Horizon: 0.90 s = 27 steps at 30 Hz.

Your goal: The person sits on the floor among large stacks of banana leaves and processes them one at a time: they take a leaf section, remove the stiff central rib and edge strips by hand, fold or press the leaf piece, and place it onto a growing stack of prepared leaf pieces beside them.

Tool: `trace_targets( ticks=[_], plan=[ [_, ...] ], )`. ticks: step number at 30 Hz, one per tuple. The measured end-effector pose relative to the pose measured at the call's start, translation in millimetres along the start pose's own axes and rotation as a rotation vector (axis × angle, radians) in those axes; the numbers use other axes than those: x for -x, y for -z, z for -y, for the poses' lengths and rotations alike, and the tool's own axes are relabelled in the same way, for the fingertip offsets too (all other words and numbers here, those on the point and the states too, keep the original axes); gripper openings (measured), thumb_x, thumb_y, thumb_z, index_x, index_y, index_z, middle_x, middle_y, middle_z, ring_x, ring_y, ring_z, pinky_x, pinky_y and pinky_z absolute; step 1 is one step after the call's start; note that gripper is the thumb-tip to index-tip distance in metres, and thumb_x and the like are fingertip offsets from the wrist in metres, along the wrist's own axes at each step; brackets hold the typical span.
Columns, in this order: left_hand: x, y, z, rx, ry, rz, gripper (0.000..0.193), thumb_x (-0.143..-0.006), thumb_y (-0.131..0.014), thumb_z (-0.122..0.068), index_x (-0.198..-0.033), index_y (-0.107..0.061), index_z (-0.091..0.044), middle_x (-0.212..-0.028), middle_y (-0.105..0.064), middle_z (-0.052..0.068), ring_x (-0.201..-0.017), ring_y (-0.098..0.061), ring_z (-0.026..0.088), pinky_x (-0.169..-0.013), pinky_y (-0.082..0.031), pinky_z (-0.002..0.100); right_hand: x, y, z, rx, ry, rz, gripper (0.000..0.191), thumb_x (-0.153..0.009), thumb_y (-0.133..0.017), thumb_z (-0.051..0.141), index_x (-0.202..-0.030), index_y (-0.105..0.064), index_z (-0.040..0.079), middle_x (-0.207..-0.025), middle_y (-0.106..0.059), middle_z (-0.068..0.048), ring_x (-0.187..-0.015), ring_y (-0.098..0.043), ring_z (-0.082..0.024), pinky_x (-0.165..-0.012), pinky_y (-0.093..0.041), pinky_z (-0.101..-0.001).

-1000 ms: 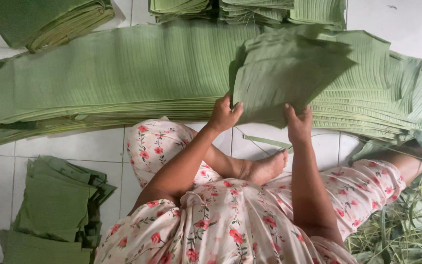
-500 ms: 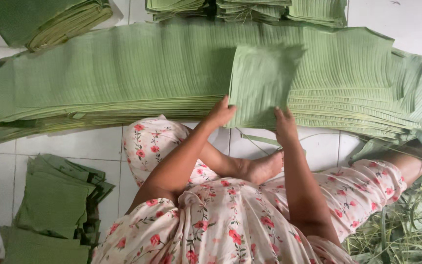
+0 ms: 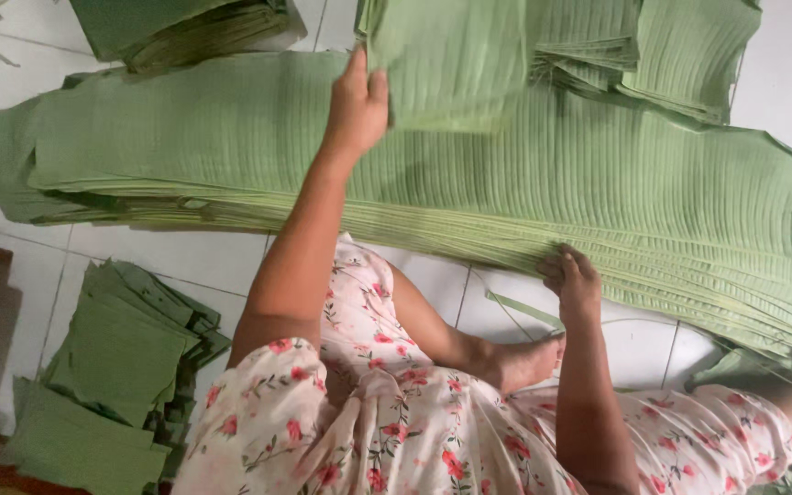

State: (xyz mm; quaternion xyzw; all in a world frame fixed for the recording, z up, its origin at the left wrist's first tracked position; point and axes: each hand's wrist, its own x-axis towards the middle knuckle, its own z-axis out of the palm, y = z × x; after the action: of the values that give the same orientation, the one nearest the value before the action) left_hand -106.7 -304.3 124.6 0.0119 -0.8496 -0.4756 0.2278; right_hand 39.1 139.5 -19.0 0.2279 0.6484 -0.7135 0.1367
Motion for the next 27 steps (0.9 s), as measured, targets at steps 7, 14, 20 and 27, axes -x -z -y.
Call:
trace_targets(
  ticks=[7, 14, 20, 27],
  plan=[
    [-134.0, -28.8, 54.4, 0.15, 0.042, -0.067, 0.054, -0.098, -0.063, -0.011, -0.148, -0.046, -0.004, -0.13, -0.07, 0.022, -0.111, -0.072, 0.038, -0.093, -0.057, 0.047, 3.2, 5.8, -8.8, -0.058, 0.006, -0.018, 0.036, -0.109, -0.049, 0.017, -0.14, -0.054, 0.0, -0.105, -0.069, -0.011, -0.09, -0.07, -0.02, -0.065, -0.051, -0.0248],
    [-143.5, -54.7, 66.7, -0.501, 0.459, 0.159, 0.036, -0.097, -0.052, -0.006, -0.132, -0.06, -0.007, -0.122, -0.07, 0.017, -0.114, -0.065, 0.038, -0.093, -0.053, 0.051, 3.9, 29.8, 0.5, -0.162, -0.236, 0.002, 0.046, -0.108, -0.044, 0.023, -0.147, -0.051, 0.0, -0.125, -0.066, -0.018, -0.11, -0.066, -0.027, -0.083, -0.053, -0.0372],
    [-135.9, -94.0, 52.0, -0.727, -0.354, 0.092, 0.051, -0.082, -0.061, -0.01, -0.133, -0.063, -0.01, -0.136, -0.056, 0.018, -0.124, -0.05, 0.035, -0.095, -0.046, 0.051, -2.0, 38.5, 3.1, -0.32, -0.244, 0.051, 0.052, -0.109, -0.037, 0.024, -0.149, -0.04, -0.008, -0.144, -0.052, -0.024, -0.133, -0.055, -0.038, -0.11, -0.043, -0.0494],
    [-119.3, -131.4, 65.2, -0.769, -0.179, 0.555, 0.05, -0.092, -0.057, -0.008, -0.142, -0.056, -0.014, -0.146, -0.051, 0.011, -0.136, -0.046, 0.036, -0.106, -0.041, 0.059, 2.7, 43.9, -5.3, -0.475, -0.139, 0.026, 0.05, -0.108, -0.038, 0.022, -0.151, -0.039, -0.004, -0.149, -0.052, -0.021, -0.135, -0.054, -0.034, -0.107, -0.047, -0.0449]
  ],
)
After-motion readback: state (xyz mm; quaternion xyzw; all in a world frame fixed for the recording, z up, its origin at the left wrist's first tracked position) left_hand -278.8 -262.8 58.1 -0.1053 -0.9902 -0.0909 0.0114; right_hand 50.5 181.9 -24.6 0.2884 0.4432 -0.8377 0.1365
